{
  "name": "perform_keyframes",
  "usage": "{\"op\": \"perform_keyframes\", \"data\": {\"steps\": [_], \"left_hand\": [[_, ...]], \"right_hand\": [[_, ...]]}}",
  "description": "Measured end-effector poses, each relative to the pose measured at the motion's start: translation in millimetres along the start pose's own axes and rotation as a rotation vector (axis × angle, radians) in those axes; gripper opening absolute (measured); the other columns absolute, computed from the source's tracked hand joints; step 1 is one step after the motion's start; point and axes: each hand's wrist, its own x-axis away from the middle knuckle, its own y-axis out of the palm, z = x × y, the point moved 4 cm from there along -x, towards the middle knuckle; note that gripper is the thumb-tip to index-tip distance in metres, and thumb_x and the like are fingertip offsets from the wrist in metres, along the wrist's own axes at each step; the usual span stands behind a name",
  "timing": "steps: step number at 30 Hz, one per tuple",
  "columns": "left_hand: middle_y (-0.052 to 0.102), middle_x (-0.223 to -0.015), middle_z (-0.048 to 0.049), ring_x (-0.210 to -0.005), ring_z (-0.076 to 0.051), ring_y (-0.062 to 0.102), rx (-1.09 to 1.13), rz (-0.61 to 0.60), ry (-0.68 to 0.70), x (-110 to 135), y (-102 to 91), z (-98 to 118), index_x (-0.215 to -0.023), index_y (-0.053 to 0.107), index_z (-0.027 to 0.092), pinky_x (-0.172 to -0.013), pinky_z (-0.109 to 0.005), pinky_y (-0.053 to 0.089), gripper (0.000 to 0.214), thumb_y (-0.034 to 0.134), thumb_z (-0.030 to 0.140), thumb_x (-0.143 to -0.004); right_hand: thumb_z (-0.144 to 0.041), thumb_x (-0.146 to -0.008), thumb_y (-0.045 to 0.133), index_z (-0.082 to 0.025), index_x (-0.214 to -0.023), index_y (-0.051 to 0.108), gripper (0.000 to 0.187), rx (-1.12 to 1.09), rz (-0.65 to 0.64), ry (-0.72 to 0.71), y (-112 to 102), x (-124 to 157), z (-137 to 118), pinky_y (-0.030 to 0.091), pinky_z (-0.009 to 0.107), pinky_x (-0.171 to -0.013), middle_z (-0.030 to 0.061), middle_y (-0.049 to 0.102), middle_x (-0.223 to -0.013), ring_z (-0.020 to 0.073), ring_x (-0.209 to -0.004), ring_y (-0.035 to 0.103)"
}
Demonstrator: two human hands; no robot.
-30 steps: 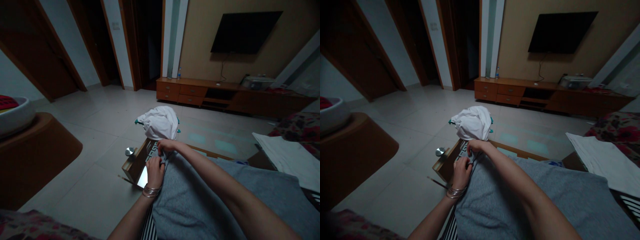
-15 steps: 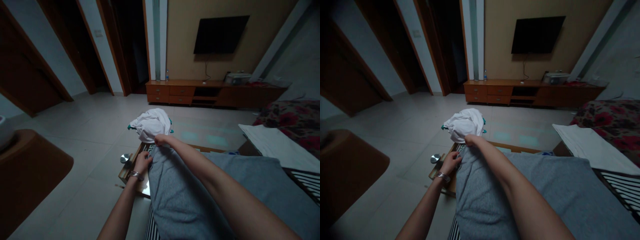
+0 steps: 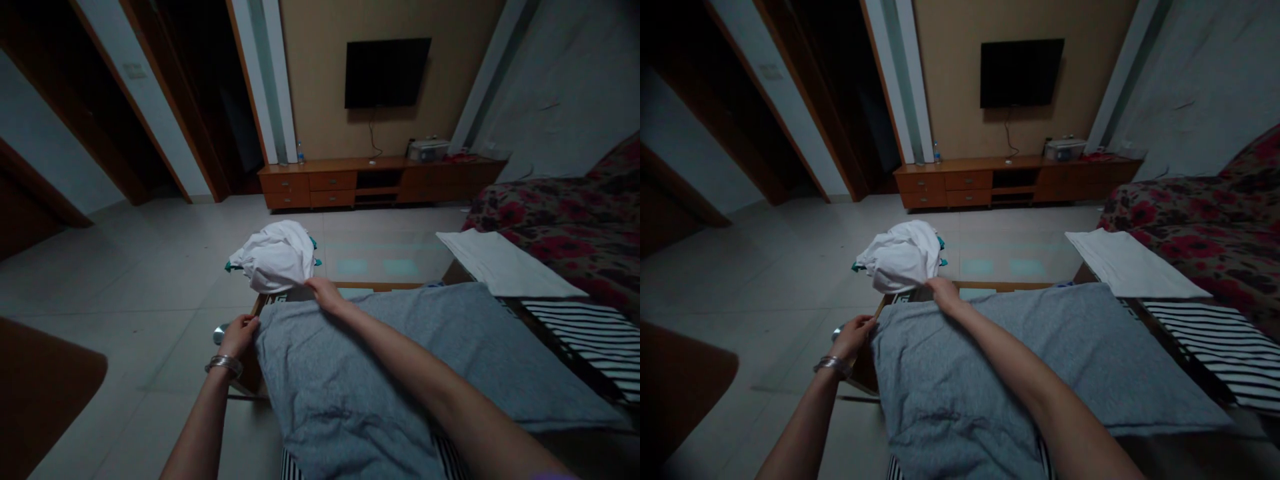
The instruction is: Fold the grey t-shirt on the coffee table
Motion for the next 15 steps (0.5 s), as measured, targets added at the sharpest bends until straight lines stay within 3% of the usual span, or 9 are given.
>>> {"op": "perform_keyframes", "data": {"steps": [3, 8, 12, 15], "left_hand": [[0.068, -0.074, -0.0085, -0.068, -0.020, 0.062, -0.134, -0.021, 0.005, -19.9, 1.8, 25.4, -0.083, 0.065, 0.014, -0.058, -0.025, 0.041, 0.040, 0.053, 0.051, -0.073], [0.066, -0.071, -0.0101, -0.065, -0.021, 0.059, -0.254, -0.090, -0.013, -50.1, 22.9, 53.1, -0.069, 0.063, 0.013, -0.055, -0.026, 0.037, 0.031, 0.060, 0.044, -0.070], [0.064, -0.068, -0.0078, -0.064, -0.021, 0.056, -0.239, -0.133, -0.017, -59.3, 36.3, 54.0, -0.071, 0.064, 0.014, -0.056, -0.027, 0.037, 0.028, 0.061, 0.042, -0.069], [0.064, -0.068, -0.0055, -0.066, -0.020, 0.056, -0.237, -0.204, 0.003, -58.8, 38.4, 55.4, -0.074, 0.065, 0.015, -0.056, -0.025, 0.038, 0.030, 0.062, 0.045, -0.068]], "right_hand": [[-0.006, -0.083, 0.043, -0.017, -0.104, 0.066, 0.033, 0.117, 0.162, 0.157, -54.1, 43.5, 67.4, 0.042, 0.023, -0.090, 0.0049, 0.068, -0.108, 0.0133, -0.100, 0.059], [-0.012, -0.085, 0.039, -0.015, -0.105, 0.067, 0.035, 0.277, 0.343, 0.396, -149.8, 130.8, 166.4, 0.042, 0.030, -0.093, 0.0102, 0.067, -0.109, 0.0176, -0.102, 0.059], [-0.008, -0.080, 0.035, -0.013, -0.109, 0.066, 0.042, 0.433, 0.491, 0.588, -215.5, 206.4, 217.8, 0.040, 0.031, -0.096, 0.0121, 0.065, -0.113, 0.0194, -0.106, 0.058], [-0.006, -0.077, 0.035, -0.011, -0.107, 0.067, 0.044, 0.514, 0.535, 0.682, -244.3, 250.3, 242.5, 0.041, 0.032, -0.093, 0.0131, 0.066, -0.109, 0.0215, -0.103, 0.059]]}}
